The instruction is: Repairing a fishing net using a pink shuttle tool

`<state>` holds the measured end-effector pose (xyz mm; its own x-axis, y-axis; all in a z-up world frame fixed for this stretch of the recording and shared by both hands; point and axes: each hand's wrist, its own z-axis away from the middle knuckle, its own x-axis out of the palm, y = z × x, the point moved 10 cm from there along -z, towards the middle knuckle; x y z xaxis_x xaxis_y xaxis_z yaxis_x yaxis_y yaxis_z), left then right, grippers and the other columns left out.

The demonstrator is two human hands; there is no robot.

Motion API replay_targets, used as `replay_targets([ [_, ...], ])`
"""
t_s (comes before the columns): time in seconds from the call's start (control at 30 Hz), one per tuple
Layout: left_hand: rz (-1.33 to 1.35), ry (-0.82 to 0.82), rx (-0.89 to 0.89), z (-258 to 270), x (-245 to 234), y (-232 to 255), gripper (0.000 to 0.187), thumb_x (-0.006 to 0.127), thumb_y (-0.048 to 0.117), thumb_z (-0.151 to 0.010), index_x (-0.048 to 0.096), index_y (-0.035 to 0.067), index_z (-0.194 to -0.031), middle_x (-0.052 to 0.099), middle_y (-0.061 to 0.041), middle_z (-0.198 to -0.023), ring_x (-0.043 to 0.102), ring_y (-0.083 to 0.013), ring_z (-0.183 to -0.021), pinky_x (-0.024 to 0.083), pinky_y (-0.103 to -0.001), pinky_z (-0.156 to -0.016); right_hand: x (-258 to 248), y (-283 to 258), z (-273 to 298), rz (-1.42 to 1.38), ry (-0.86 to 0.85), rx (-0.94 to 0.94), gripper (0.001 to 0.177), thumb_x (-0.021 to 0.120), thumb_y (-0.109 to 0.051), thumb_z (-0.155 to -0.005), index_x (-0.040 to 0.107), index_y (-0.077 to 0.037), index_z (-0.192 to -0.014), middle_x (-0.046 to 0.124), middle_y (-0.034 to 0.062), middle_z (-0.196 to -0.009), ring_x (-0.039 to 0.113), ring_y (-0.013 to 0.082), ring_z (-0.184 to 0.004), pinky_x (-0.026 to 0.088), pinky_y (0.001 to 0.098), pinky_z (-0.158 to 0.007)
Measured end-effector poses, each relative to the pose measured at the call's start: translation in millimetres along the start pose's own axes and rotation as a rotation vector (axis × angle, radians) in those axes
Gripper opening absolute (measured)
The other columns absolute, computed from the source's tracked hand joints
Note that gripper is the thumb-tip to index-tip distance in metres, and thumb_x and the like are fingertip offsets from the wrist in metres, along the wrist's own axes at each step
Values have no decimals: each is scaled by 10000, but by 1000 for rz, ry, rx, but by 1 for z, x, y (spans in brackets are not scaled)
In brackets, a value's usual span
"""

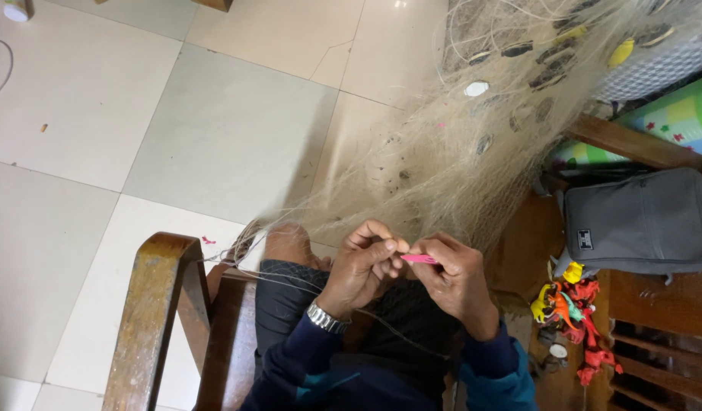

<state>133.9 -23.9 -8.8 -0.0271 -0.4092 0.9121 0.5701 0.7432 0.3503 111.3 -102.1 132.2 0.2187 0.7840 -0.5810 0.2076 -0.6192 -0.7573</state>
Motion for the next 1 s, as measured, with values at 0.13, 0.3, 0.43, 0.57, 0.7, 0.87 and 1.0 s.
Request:
replay_targets([
  [0.13, -119, 18, 25, 0, 10, 11, 118, 617, -22, -819, 515, -30, -878, 648, -263, -819, 663, -211, -578, 578, -256, -477, 0, 6, 3, 22, 14, 2, 91, 660, -22, -738, 641, -99, -695, 565, 85, -597, 589, 239, -510, 470, 298, -473],
  [0.3, -161, -10, 43, -1, 18, 21, 117, 616, 3, -825, 512, -1, -879, 620, -195, -745, 630, -166, -534, 537, -217, -426, 0, 2, -2, 47, 11, -18, 91, 656, -15, -750, 628, -89, -706, 553, 103, -581, 585, 262, -498, 468, 321, -466],
  [0.43, -39, -19, 1, -6, 6, 7, 128, 606, 32, -841, 496, 38, -906, 592, -145, -726, 562, -111, -500, 467, -168, -383, 5, -2, -5, 4, 3, -34, 72, 642, -33, -778, 623, -90, -739, 551, 112, -597, 584, 274, -509, 473, 328, -479],
  [0.57, -67, 28, 35, 2, 9, 14, 120, 588, 3, -846, 488, 19, -909, 563, -141, -702, 546, -103, -488, 479, -175, -386, 5, -5, -6, 85, 1, -60, 57, 645, -39, -779, 617, -85, -761, 579, 120, -631, 606, 324, -542, 492, 351, -490],
  [0.7, -74, 30, 161, -5, 5, 28, 115, 572, -26, -844, 488, 32, -897, 540, -133, -706, 528, -97, -527, 493, -164, -416, 12, -9, -4, 128, -17, -91, 45, 648, -56, -781, 618, -89, -790, 584, 130, -655, 608, 360, -568, 491, 388, -489],
  [0.87, 22, 48, 230, -10, 11, 31, 106, 573, -45, -840, 497, 17, -880, 560, -156, -738, 548, -118, -548, 504, -167, -444, 9, -13, -16, 82, -37, -74, 40, 644, -57, -787, 614, -80, -773, 548, 142, -605, 585, 353, -530, 472, 376, -476],
  [1.0, 151, 39, 164, -14, 4, 11, 102, 577, -30, -839, 508, 37, -874, 567, -150, -738, 555, -113, -529, 478, -148, -410, 12, -1, -11, 41, -54, -57, 55, 653, -42, -764, 606, -71, -760, 544, 151, -591, 572, 358, -509, 465, 396, -463],
])
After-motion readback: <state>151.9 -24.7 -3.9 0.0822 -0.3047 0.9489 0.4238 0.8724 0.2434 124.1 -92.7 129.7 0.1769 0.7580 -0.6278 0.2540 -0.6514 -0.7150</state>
